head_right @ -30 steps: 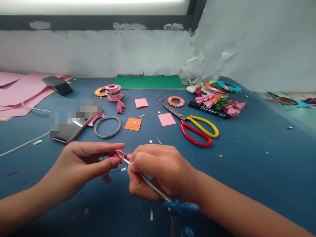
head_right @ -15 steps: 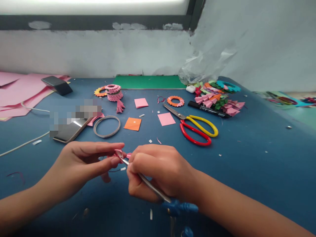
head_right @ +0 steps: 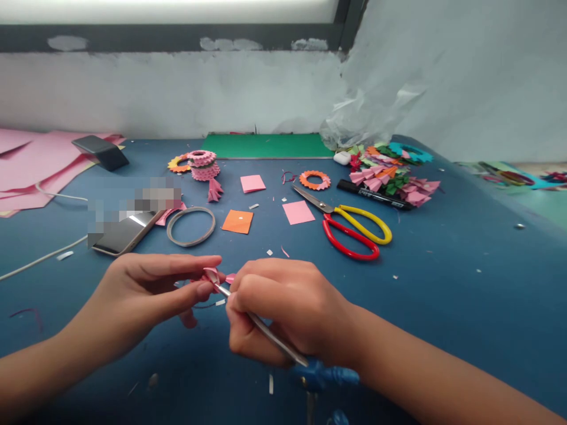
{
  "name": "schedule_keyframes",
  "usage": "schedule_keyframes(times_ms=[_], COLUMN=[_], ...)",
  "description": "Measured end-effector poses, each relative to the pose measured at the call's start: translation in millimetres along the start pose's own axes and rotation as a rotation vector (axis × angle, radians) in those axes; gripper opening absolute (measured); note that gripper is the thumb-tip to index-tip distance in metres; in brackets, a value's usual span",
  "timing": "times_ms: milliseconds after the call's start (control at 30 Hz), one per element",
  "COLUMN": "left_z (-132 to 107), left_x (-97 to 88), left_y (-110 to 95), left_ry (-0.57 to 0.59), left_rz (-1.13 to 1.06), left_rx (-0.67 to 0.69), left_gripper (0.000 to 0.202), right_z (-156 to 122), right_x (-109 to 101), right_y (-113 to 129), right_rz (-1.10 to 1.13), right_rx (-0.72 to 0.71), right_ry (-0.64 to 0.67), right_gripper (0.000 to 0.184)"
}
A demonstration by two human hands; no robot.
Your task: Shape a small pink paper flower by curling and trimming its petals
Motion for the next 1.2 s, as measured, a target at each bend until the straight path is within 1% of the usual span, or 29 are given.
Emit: schedule_keyframes(times_ms=[433, 633, 767, 1200], left_z=[0.8, 1.6, 1.8, 0.6], left_x=[0.8, 0.6, 0.6, 1.5], left_y=[-0.5, -0.5, -0.9, -1.9], left_ry=[0.003, -0.003, -0.001, 0.006], left_rz=[0.003, 0.004, 0.004, 0.007], left_rx=[0.009, 0.006, 0.004, 0.01], left_gripper=[0.02, 0.02, 0.02, 0.02], right_z=[0.3, 0.0, 0.6, 1.7], right_x=[-0.4, 0.4, -0.5, -1.1], right_y=[-0.2, 0.0, 0.5, 0.5], right_rz=[-0.001, -0.01, -0.018, -0.005], right_rx=[-0.003, 0.023, 0.003, 0.005], right_ry=[0.005, 0.011, 0.004, 0.0], right_gripper=[0.021, 0.021, 0.022, 0.022])
Point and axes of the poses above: each hand's wrist, its own z-axis towards the middle knuckle, its own x-axis out of the palm, y = z × x, the point moved 3 cm from there along z, towards the middle knuckle, and after that the axes turned 15 degrees about y, right-handed, at the moved point
